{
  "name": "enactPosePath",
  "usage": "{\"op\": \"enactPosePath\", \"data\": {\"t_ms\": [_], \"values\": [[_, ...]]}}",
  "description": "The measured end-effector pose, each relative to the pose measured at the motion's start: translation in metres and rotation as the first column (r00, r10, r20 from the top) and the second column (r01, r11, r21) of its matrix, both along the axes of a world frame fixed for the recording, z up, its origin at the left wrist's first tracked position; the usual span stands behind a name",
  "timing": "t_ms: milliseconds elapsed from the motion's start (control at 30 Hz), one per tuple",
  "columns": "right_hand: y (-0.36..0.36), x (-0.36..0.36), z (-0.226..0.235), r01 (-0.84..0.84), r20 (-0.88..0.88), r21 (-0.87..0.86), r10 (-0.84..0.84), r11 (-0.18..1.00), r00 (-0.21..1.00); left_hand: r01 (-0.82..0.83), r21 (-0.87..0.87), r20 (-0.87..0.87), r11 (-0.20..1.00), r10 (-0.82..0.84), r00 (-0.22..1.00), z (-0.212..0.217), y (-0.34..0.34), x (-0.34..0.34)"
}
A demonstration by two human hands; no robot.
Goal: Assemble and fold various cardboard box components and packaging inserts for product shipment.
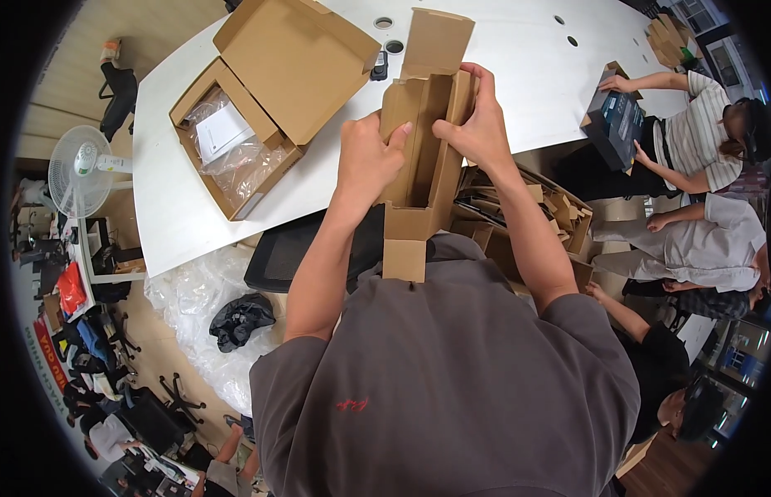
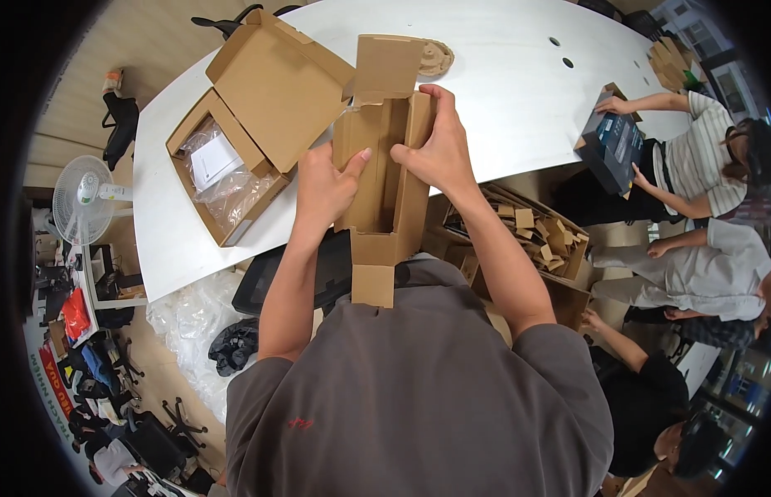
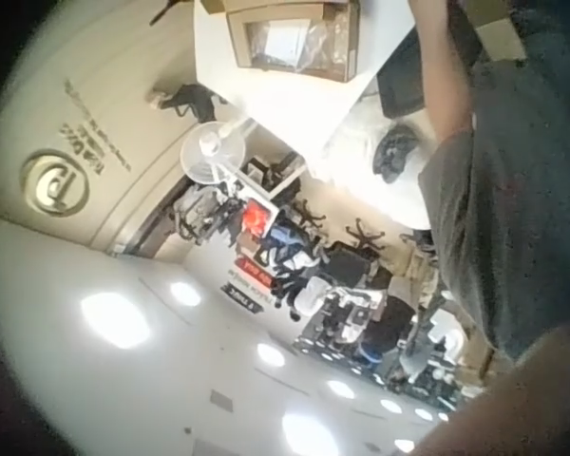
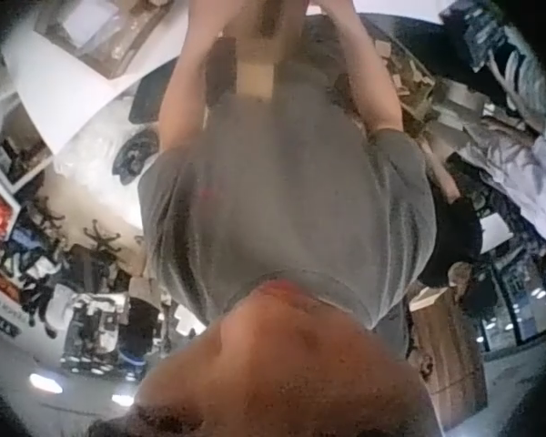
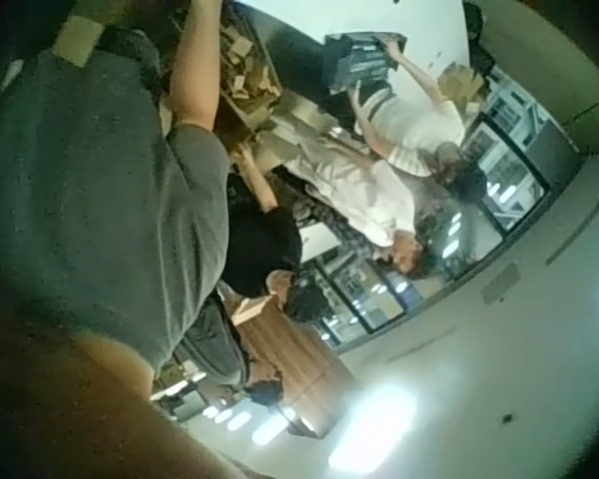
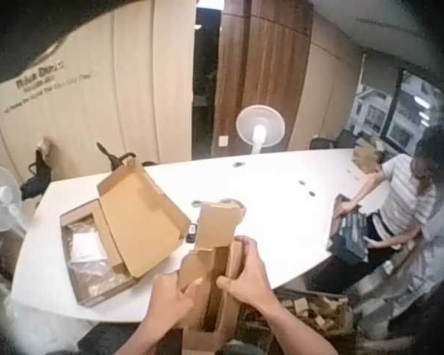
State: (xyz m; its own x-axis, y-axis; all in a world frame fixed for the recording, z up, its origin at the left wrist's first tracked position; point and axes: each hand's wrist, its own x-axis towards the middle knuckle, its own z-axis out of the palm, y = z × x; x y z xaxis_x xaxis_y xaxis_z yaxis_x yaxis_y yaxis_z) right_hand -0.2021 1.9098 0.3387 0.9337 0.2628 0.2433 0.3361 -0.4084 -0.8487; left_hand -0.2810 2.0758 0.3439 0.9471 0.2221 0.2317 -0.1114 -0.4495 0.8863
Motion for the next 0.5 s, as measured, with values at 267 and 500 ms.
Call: {"op": "enactPosePath", "data": {"t_ms": [267,500], "values": [[0.001,-0.005,0.017,-0.175,-0.104,0.289,0.213,0.941,0.971,-0.061,0.004,0.069,0.998,0.061,0.996,0.003,0.004,-0.001],[0.012,-0.032,0.041,-0.064,0.318,0.059,0.042,0.996,0.947,-0.136,-0.03,0.171,0.99,0.14,0.975,-0.001,0.006,0.001]]}}
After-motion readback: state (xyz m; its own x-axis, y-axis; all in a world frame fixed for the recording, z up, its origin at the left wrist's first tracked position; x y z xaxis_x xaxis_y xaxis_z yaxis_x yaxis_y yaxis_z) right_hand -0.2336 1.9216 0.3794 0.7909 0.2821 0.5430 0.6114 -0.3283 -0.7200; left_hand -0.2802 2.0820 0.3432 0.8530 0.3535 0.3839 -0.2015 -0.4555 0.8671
